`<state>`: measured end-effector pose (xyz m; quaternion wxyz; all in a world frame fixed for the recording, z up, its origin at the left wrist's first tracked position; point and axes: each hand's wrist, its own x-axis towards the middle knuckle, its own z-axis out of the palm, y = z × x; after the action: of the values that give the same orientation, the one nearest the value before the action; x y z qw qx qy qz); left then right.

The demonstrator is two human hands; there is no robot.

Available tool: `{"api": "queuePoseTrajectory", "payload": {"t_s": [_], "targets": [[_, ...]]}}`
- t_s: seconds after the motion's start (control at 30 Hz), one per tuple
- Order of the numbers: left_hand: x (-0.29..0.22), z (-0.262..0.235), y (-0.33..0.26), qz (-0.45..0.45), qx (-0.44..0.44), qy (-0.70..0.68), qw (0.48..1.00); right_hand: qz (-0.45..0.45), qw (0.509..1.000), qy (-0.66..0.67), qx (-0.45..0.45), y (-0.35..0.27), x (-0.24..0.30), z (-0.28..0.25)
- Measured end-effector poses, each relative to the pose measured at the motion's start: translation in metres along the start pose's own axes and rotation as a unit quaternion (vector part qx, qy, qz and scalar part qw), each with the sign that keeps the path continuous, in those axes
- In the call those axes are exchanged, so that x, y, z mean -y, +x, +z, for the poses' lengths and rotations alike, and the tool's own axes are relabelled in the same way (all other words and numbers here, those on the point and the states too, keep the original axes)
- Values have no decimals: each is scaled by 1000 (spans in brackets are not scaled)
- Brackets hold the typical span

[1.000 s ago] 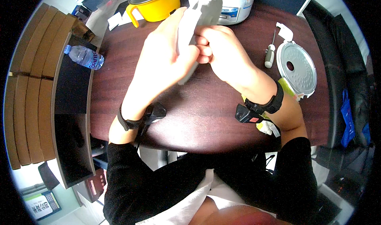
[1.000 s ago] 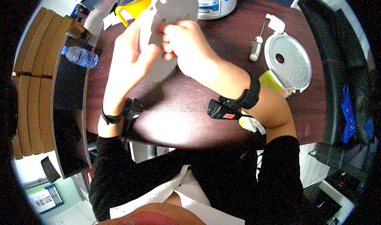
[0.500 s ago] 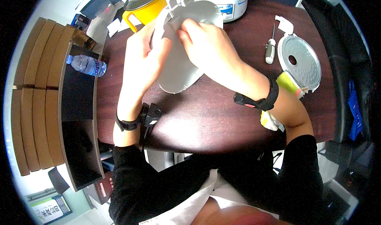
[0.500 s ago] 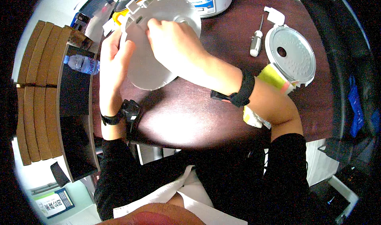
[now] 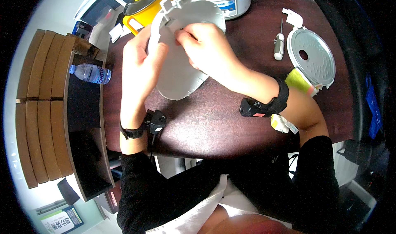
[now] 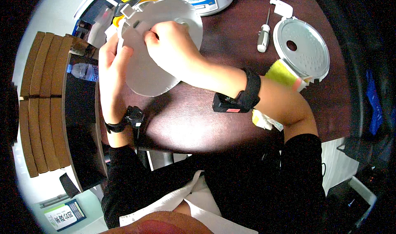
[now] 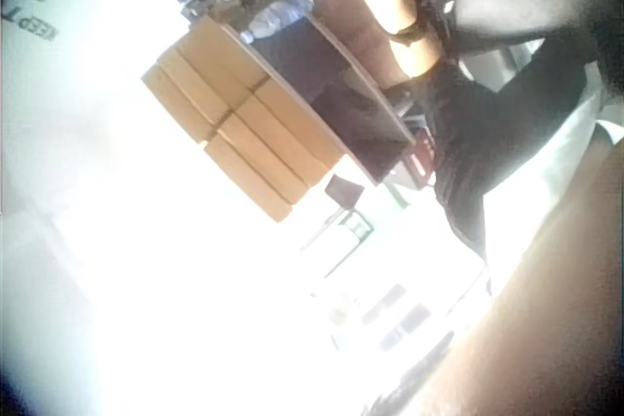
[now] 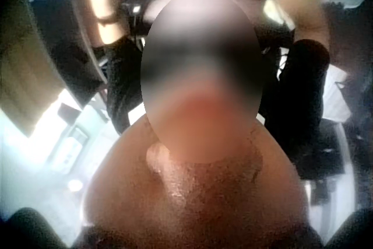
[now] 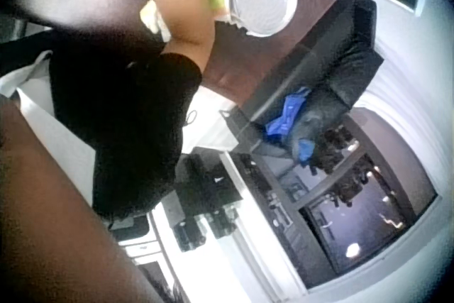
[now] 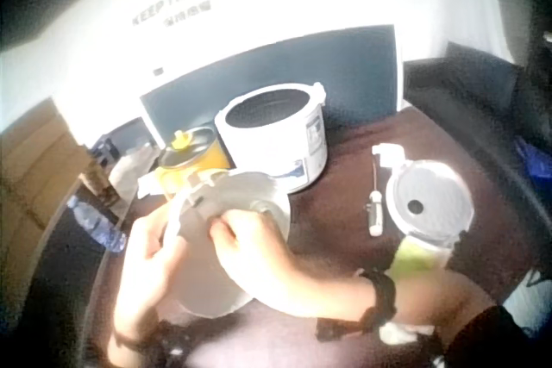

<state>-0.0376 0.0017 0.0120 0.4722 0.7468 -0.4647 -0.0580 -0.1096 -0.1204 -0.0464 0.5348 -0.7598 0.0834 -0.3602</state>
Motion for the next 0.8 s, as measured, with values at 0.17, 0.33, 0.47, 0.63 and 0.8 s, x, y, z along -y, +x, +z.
{"api": "queuePoseTrajectory", "payload": {"t_s": [0.17, 0.33, 0.47, 0.63, 0.8], "targets": [[-2, -7, 0, -64, -8, -60, 996, -159, 963, -214, 29, 3, 6, -14], [-9, -3, -5, -83, -31, -144, 986, -270, 911, -309, 26, 8, 1, -17], [-8, -5, -11, -49, -51, -146, 987, -304, 907, -290, 30, 9, 0, -19], [8, -7, -13, 17, -107, -87, 990, -325, 904, -276, 30, 9, 0, -19], [7, -10, -15, 1, -80, -118, 990, -330, 908, -258, 15, 7, -2, -17]]}}
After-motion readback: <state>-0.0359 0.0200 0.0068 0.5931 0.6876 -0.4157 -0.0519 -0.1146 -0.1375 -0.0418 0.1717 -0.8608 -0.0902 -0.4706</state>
